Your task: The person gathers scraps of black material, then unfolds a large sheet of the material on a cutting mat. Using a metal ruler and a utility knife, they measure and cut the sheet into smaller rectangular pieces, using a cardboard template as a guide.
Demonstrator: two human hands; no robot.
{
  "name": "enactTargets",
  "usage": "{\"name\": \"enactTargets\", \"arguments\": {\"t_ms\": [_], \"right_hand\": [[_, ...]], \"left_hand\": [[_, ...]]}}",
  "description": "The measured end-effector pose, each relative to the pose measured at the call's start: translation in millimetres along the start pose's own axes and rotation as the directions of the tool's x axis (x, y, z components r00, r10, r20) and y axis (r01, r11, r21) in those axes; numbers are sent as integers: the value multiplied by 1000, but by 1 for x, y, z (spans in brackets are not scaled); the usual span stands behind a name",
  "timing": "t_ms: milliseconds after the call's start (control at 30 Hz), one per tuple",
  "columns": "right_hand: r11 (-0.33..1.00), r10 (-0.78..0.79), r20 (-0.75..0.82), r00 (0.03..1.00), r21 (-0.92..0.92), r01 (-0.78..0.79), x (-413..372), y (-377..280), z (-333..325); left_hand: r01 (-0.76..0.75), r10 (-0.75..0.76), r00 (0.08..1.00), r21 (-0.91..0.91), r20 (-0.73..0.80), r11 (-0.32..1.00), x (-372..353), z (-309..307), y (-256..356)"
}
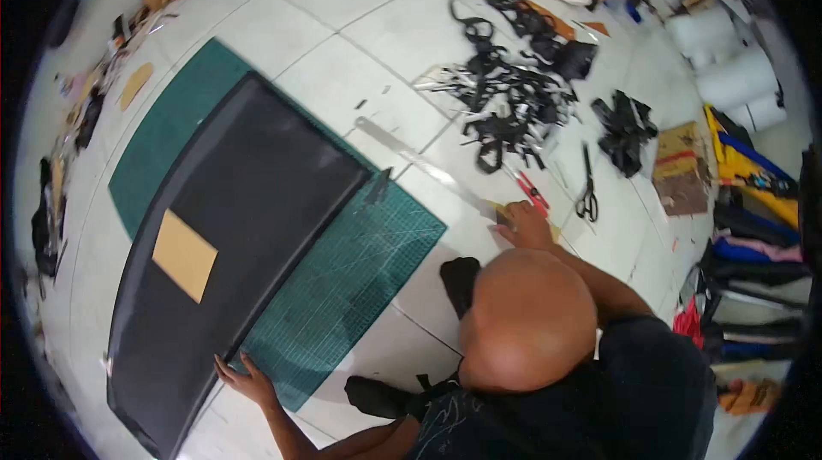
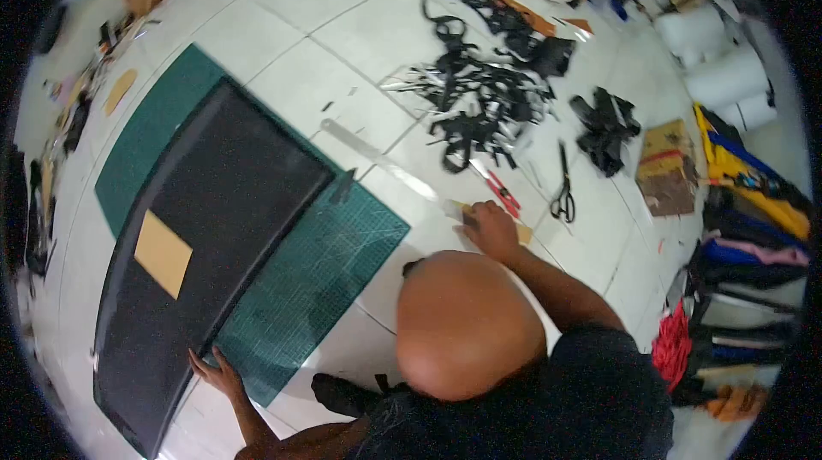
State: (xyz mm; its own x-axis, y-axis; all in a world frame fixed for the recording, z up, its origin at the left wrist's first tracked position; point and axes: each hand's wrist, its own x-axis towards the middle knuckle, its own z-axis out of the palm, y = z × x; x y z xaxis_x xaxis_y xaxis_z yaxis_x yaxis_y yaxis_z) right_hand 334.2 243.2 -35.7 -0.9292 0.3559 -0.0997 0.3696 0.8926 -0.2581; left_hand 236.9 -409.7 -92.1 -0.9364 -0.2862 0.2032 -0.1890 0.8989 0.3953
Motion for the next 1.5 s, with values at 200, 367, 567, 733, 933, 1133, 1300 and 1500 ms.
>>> {"name": "enactTargets", "arguments": {"t_ms": [200, 367, 567, 733, 933, 1133, 1300, 1500], "right_hand": [[973, 181, -80, 980, 157, -167, -27, 8, 19], [959, 156, -16, 988, 242, -147, -18, 29, 26], [885, 241, 119, 963, 380, -269, -16, 33, 36], [826, 252, -101, 962, 541, -159, -11, 0, 39], [686, 68, -77, 995, 727, 9, 90, -91, 56], [270, -91, 81, 993, 961, -54, 165, -226, 74], [690, -209, -186, 960, 667, 280, 130, -165, 39], [991, -64, -120, 991, 106, 77, 18, 17, 18]], "left_hand": [[-43, -21, 956, 210, 292, 977, 7, 14, 1], [7, -26, 925, 51, 379, 999, 5, 11, 4], [-10, -11, 946, 63, 323, 998, 2, 11, 8], [-47, 28, 963, 63, 268, 997, -9, 2, 29], [-44, 27, 967, 65, 252, 997, -21, 2, 34], [-84, 86, 964, -18, 250, 996, -13, -7, 27], [-71, 70, 971, -3, 227, 997, -18, -17, 6], [-130, 119, 968, 34, 220, 991, -13, -26, -8]]}}
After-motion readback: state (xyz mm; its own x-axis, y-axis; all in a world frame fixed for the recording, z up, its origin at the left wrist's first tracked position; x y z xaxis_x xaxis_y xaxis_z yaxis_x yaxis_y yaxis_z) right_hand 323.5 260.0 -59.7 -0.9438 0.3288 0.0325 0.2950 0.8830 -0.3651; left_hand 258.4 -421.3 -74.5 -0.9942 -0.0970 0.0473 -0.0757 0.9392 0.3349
